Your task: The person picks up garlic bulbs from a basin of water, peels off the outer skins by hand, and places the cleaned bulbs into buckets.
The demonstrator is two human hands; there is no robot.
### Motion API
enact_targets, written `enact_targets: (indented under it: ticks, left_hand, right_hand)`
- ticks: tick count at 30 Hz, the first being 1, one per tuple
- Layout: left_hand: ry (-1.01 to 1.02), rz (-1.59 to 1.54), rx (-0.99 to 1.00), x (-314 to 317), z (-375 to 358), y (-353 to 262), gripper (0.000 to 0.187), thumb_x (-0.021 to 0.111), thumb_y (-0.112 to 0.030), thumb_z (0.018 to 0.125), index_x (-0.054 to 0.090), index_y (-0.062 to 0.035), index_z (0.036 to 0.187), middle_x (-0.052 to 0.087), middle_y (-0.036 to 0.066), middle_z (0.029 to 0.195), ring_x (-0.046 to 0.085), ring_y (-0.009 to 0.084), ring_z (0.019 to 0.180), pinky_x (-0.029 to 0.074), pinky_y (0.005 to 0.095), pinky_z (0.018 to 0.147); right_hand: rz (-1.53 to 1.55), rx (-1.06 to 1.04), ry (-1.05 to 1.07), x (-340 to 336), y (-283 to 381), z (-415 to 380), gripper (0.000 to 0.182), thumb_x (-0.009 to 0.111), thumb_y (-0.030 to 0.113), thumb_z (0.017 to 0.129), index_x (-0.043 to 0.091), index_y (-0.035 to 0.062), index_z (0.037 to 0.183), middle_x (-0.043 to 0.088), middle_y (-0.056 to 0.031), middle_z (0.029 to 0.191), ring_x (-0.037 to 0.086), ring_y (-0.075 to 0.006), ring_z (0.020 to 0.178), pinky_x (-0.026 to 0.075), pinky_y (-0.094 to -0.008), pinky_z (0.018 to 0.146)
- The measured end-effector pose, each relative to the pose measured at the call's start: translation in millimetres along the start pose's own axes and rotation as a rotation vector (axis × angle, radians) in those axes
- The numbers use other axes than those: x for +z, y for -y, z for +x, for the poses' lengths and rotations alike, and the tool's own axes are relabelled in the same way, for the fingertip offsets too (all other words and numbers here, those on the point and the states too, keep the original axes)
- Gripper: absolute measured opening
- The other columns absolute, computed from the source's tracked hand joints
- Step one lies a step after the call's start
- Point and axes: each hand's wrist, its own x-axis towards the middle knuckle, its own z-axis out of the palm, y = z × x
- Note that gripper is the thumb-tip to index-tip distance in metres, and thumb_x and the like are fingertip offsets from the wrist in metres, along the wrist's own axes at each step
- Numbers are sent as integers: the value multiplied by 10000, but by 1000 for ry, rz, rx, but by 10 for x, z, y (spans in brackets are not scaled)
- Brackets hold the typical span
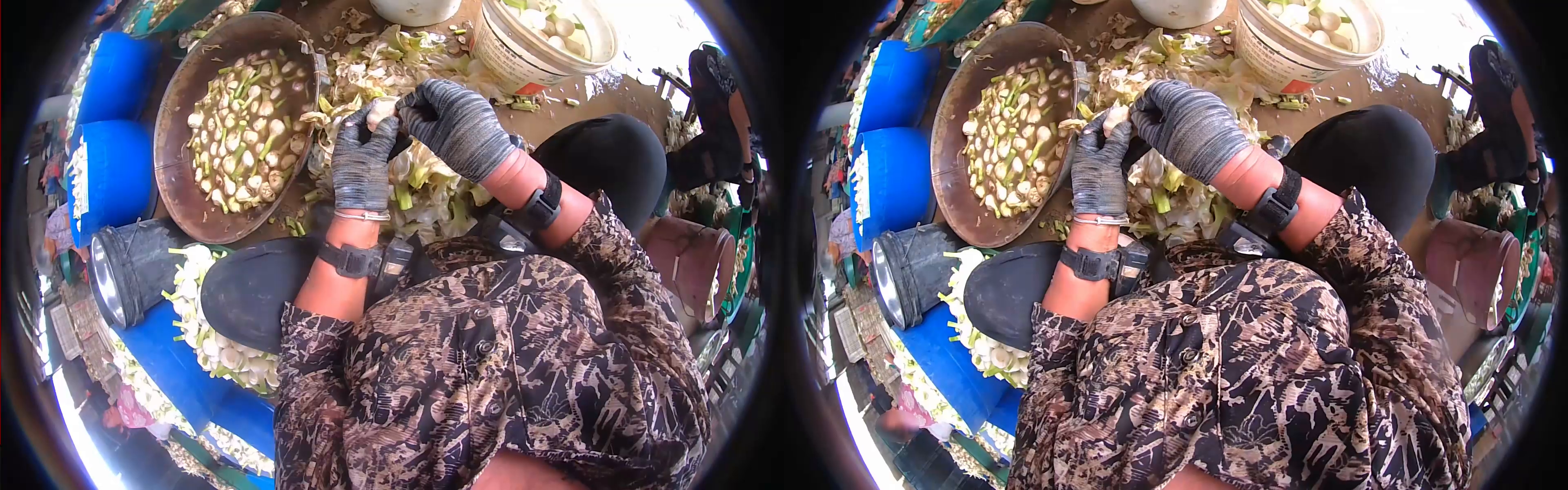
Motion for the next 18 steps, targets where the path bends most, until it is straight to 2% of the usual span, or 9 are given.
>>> enact_targets:
  ticks: [1,5,8,10,11,14,15,17,18]
  left_hand:
    - [-27,102,51,2,7,9,296,649,-50,888,571,-7,1170,625,62,1071,591,124,951,506,271,875]
    - [-41,120,100,45,-5,67,309,653,-64,890,565,-7,1181,619,64,1096,583,122,978,479,264,915]
    - [35,-38,81,34,-23,63,317,625,-99,916,544,-3,1206,609,86,1121,601,164,988,507,306,904]
    - [164,-356,-28,41,-81,-13,329,584,-141,947,519,-17,1245,602,121,1139,624,223,985,542,372,879]
    - [177,-432,-54,7,-65,11,342,567,-161,957,499,-41,1269,599,149,1133,638,265,965,566,417,845]
    - [247,-476,-75,-49,-50,-69,346,584,-165,949,499,-59,1268,595,157,1142,640,260,958,567,404,840]
    - [222,-432,-43,-26,-50,-69,331,589,-153,945,509,-52,1250,598,145,1128,639,256,961,569,392,838]
    - [170,-361,-17,15,-51,-79,325,591,-148,943,515,-48,1243,601,136,1118,639,253,952,572,390,833]
    - [119,-289,1,24,-52,-61,319,593,-143,942,520,-44,1236,604,128,1107,639,249,942,575,387,827]
  right_hand:
    - [-48,-7,-3,8,3,3,177,670,242,819,652,67,829,649,-167,777,638,-358,738,515,-427,670]
    - [-41,29,10,5,29,37,180,668,242,818,652,63,828,652,-170,774,634,-363,737,516,-424,671]
    - [73,108,10,-25,22,85,199,648,242,828,648,44,836,653,-153,745,652,-304,689,520,-394,660]
    - [501,410,135,-97,14,118,223,622,238,849,640,16,854,640,-140,704,640,-222,646,516,-360,646]
    - [464,437,76,-106,-52,131,234,606,232,866,636,0,873,624,-131,680,611,-168,637,509,-342,641]
    - [266,250,-58,-102,-263,135,224,627,230,880,634,7,870,648,-168,748,625,-274,653,508,-370,650]
    - [265,246,-57,-125,-221,130,224,627,230,880,634,7,870,648,-168,748,625,-274,653,508,-370,650]
    - [71,-13,-93,-207,-27,63,219,656,241,867,640,22,867,652,-174,779,626,-344,706,508,-393,651]
    - [77,-54,-69,-209,28,31,204,669,246,850,646,44,859,648,-162,775,630,-362,731,508,-415,648]
